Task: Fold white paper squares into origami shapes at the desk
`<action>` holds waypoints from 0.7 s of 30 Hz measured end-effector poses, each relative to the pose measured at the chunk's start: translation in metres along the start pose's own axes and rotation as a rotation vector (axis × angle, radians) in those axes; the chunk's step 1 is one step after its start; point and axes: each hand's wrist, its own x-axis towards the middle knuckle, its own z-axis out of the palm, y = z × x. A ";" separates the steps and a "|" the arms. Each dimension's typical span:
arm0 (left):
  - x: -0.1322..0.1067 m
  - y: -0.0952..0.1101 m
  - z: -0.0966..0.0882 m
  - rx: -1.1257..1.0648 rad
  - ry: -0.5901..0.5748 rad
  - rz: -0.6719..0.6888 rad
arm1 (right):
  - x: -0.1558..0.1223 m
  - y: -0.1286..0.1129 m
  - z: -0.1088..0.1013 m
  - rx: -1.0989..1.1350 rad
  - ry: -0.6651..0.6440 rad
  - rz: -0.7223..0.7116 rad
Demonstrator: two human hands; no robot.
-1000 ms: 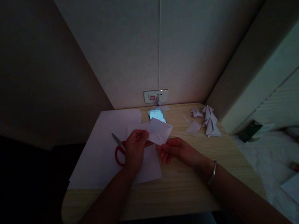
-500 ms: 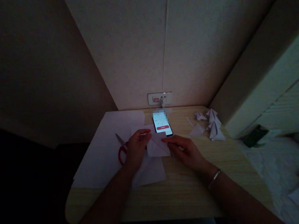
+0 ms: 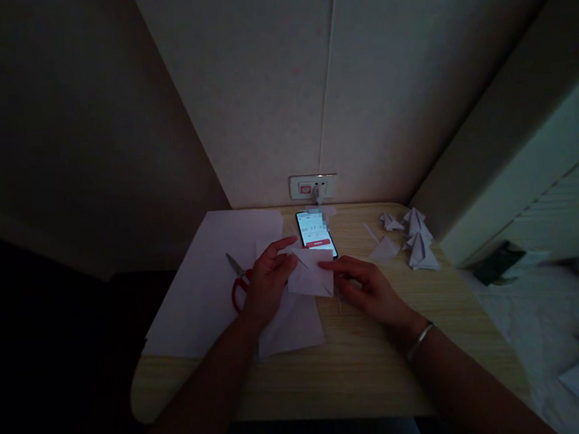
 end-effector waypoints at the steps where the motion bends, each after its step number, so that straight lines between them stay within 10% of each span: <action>1: 0.000 0.000 0.000 -0.002 0.003 0.001 | 0.000 0.000 0.000 -0.001 -0.007 -0.002; 21: -0.004 0.002 0.005 0.268 -0.072 -0.003 | 0.005 0.002 0.002 0.161 0.177 0.100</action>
